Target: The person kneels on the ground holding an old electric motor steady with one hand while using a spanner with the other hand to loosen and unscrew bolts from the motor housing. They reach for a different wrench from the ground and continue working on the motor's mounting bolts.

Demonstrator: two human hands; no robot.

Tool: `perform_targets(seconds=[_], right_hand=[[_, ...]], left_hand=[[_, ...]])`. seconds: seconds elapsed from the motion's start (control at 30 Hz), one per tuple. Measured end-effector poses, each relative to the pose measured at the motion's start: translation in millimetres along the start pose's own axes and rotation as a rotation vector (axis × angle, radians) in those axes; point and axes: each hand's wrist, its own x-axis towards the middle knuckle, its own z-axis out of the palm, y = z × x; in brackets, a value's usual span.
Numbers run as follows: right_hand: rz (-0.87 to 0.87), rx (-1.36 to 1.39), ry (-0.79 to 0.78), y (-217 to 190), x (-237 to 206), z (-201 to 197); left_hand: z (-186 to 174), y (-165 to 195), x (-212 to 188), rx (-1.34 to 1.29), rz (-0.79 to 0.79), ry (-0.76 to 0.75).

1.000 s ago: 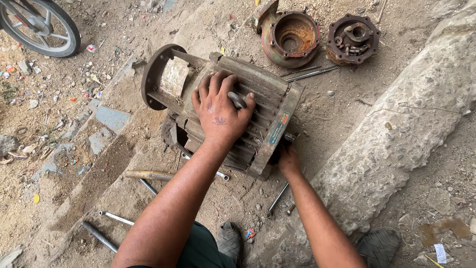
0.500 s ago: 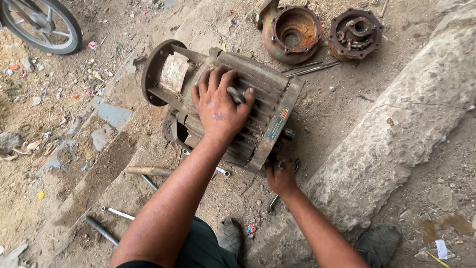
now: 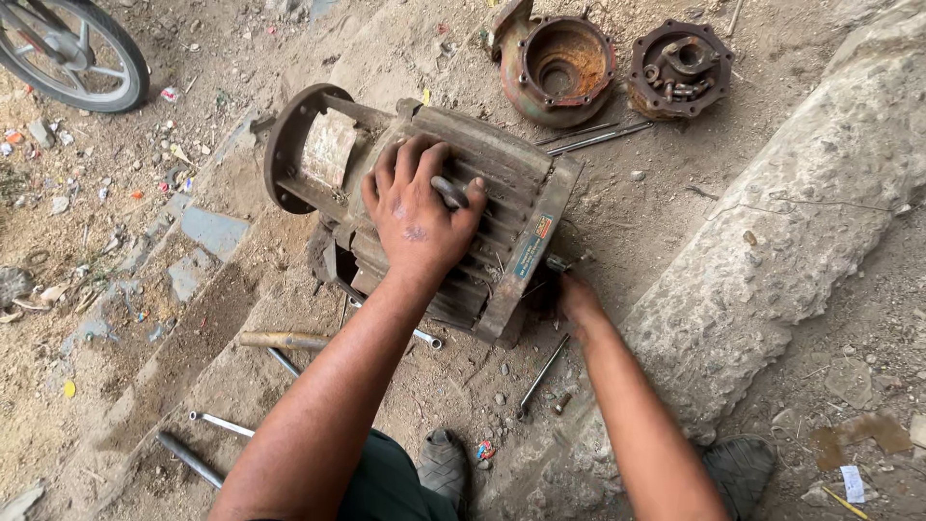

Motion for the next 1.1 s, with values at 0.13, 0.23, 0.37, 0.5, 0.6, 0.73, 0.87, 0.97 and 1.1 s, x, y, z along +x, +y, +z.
perform_targets(seconds=[0.13, 0.23, 0.37, 0.5, 0.6, 0.73, 0.87, 0.97, 1.1], right_hand=[[0.124, 0.011, -0.018, -11.9, 10.8, 8.9], [0.058, -0.258, 0.018, -14.8, 17.5, 9.2], [0.079, -0.347, 0.005, -14.4, 18.7, 11.6], [0.037, -0.193, -0.087, -22.9, 5.4, 16.5], [-0.033, -0.221, -0.104, -24.4, -4.0, 20.4], [-0.096, -0.330, -0.053, -5.6, -4.0, 26.1], [-0.344, -0.186, -0.036, 16.3, 4.9, 27.1], [-0.400, -0.262, -0.019, 26.2, -0.3, 22.9], [-0.425, -0.396, -0.012, 50.8, -39.9, 22.3]], left_hand=[[-1.4, -0.2, 0.5, 0.003, -0.017, -0.047], [-1.4, 0.2, 0.6, 0.030, 0.001, -0.009], [-1.9, 1.1, 0.1, 0.010, -0.031, -0.041], [-2.8, 1.9, 0.8, 0.009, -0.024, -0.026], [-3.4, 2.3, 1.1, 0.015, -0.021, -0.026], [-3.8, 3.1, 0.7, 0.011, -0.034, -0.016], [-3.6, 2.4, 1.1, 0.013, -0.027, -0.028], [-2.7, 2.7, 1.0, 0.013, -0.032, -0.031], [-3.0, 3.1, 0.7, 0.012, -0.036, -0.035]])
